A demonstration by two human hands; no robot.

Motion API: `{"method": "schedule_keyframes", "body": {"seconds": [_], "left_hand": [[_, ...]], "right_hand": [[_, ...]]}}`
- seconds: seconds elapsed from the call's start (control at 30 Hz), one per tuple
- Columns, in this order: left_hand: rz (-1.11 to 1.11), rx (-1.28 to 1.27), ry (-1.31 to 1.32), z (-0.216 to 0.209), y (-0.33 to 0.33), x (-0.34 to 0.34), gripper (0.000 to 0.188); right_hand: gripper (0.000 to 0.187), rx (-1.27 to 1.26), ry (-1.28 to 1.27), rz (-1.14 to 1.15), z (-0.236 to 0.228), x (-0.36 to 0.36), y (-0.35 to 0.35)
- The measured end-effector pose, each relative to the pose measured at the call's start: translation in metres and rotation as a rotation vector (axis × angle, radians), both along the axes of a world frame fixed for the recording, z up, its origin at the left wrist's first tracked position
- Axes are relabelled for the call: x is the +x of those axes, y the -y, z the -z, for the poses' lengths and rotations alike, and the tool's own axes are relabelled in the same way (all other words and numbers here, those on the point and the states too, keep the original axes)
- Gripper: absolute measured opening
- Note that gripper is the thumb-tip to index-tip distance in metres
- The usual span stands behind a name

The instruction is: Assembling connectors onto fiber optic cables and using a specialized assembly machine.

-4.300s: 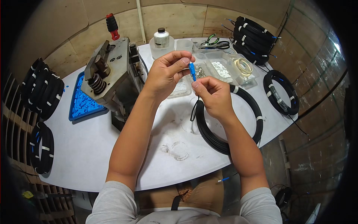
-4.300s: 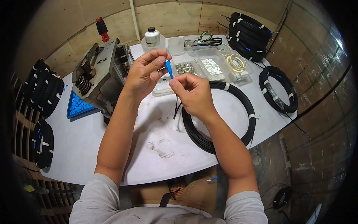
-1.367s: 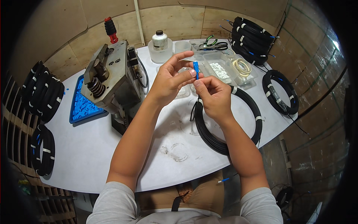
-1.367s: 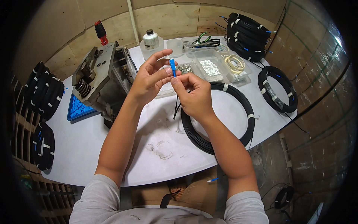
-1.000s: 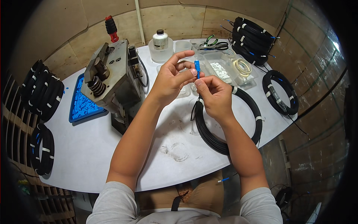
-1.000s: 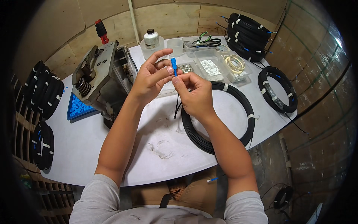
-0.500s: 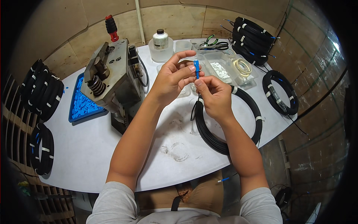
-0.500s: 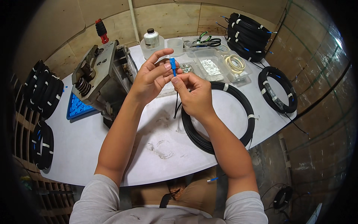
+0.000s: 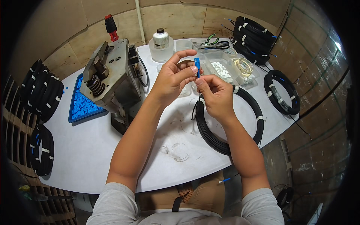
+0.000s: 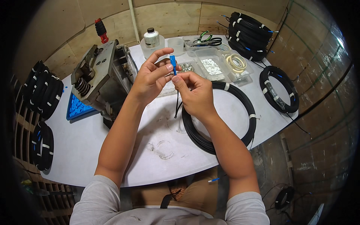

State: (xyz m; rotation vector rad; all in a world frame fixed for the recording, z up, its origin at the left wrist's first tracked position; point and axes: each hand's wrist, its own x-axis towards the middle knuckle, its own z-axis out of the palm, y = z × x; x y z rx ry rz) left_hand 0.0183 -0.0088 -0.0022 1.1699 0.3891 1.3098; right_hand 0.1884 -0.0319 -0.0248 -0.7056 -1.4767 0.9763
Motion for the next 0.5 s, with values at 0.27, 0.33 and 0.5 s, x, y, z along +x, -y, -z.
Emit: {"method": "schedule_keyframes", "body": {"seconds": [0.27,0.33,0.5], "left_hand": [[-0.019,0.018,-0.016,0.0010,-0.0006,0.0004,0.054],[-0.023,0.018,-0.002,0.0021,-0.0013,0.0004,0.051],[0.036,-0.029,-0.035,0.0078,-0.0056,-0.0042,0.030]], "right_hand": [[0.017,0.006,0.003,-0.015,0.0008,0.0009,-0.0011],[0.017,0.006,-0.003,-0.008,0.0001,-0.0001,0.0000],[0.017,0.003,0.007,-0.006,-0.0018,0.0006,0.0008]]}}
